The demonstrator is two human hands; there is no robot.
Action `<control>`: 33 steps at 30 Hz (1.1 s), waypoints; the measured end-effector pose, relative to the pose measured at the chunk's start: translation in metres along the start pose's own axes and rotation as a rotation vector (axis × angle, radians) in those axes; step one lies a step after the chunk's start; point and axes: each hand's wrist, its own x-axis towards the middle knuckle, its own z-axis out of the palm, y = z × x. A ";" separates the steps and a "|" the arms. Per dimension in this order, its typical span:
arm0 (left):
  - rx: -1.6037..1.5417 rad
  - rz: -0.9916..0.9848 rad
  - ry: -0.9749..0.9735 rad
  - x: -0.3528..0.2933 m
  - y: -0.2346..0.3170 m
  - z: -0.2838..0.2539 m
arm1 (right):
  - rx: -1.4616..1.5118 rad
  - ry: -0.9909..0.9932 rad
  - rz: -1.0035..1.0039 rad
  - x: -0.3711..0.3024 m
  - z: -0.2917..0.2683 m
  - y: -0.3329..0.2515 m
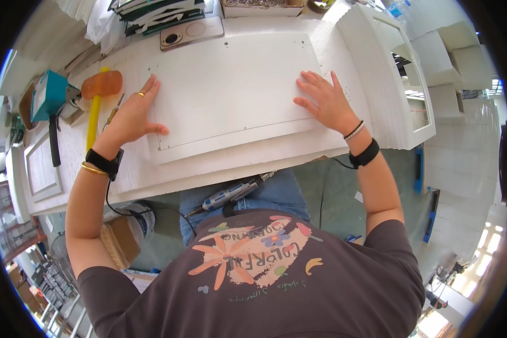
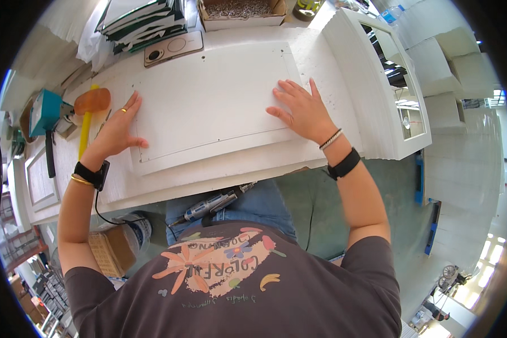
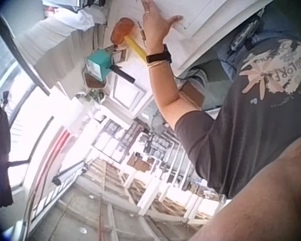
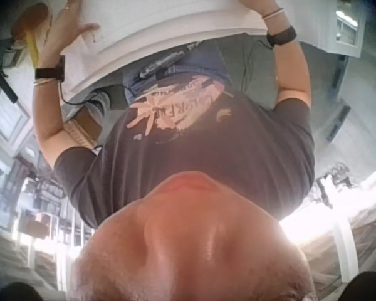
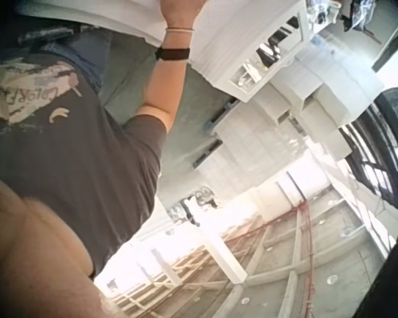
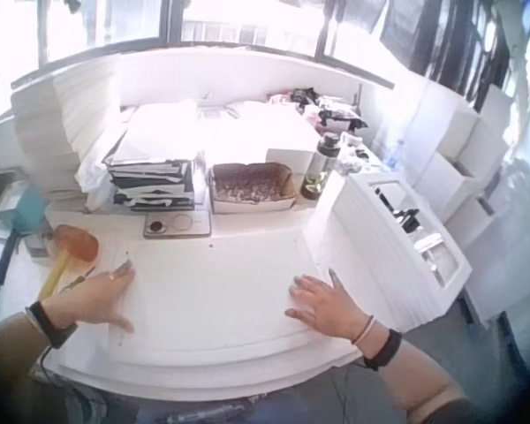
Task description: Assembling a white frame component using glue, a pneumatic screwdriver, and a mallet.
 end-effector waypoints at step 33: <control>0.154 0.282 0.320 -0.016 0.031 0.029 | -0.076 -0.357 0.070 0.075 -0.003 0.025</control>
